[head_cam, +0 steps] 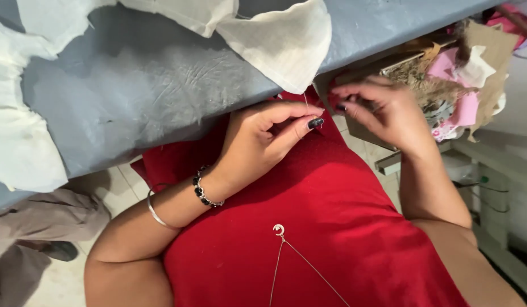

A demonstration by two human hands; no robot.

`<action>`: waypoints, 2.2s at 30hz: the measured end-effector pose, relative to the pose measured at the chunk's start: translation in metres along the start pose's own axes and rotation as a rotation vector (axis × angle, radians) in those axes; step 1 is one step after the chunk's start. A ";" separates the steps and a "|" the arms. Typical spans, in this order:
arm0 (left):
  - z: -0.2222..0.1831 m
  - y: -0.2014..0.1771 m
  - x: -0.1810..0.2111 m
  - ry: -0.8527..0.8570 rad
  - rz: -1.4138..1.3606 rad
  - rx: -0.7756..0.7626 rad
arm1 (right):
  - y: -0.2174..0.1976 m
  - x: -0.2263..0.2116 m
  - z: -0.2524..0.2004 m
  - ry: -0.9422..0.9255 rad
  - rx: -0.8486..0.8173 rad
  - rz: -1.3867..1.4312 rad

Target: Sewing and assembling fabric petals to create a decorative flower using a machine and hand-stitching

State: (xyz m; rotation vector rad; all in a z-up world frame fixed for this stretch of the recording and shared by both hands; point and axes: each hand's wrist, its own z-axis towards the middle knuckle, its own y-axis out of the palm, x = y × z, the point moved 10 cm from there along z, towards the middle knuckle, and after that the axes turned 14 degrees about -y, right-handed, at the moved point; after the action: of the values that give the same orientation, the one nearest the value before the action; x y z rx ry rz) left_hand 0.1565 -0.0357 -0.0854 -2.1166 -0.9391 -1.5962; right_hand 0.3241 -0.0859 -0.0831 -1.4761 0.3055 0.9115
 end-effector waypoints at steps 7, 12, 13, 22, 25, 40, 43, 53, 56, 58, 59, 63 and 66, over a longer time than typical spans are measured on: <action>-0.003 -0.018 -0.004 0.113 0.037 0.146 | 0.000 -0.020 0.025 -0.071 0.275 0.241; -0.010 -0.023 0.006 0.111 0.190 0.119 | 0.009 -0.015 0.031 -0.095 0.287 0.330; -0.011 -0.024 0.008 0.112 0.187 0.120 | 0.010 -0.019 0.031 -0.094 0.283 0.329; 0.002 -0.018 -0.017 -0.056 -0.006 0.009 | 0.030 -0.003 0.011 0.006 0.288 0.506; 0.005 -0.015 -0.021 -0.095 -0.031 -0.008 | 0.036 -0.004 0.006 -0.019 0.271 0.510; 0.005 -0.017 -0.015 -0.094 0.061 0.107 | 0.047 -0.004 0.011 0.047 0.348 0.688; 0.004 -0.017 -0.013 -0.078 0.052 0.108 | 0.058 0.004 0.006 0.177 0.378 0.869; 0.000 -0.019 -0.012 -0.049 0.062 0.132 | 0.061 0.007 0.009 0.248 0.408 0.883; 0.000 -0.020 -0.011 -0.044 0.065 0.140 | 0.059 0.006 0.009 0.228 0.404 0.845; -0.001 -0.021 -0.011 -0.047 0.065 0.140 | 0.058 0.006 0.009 0.219 0.405 0.826; -0.001 -0.022 -0.011 -0.052 0.057 0.146 | 0.057 0.006 0.009 0.220 0.407 0.826; -0.002 -0.024 -0.012 -0.054 0.053 0.143 | 0.056 0.007 0.006 0.230 0.406 0.822; -0.002 -0.024 -0.012 -0.033 0.075 0.159 | 0.054 -0.003 0.013 0.221 0.372 0.806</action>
State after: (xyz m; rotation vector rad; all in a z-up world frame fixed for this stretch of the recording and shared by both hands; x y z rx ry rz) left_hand 0.1373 -0.0226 -0.0988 -2.0497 -0.9513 -1.4062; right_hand 0.2808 -0.0831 -0.1185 -1.0945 1.2263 1.2307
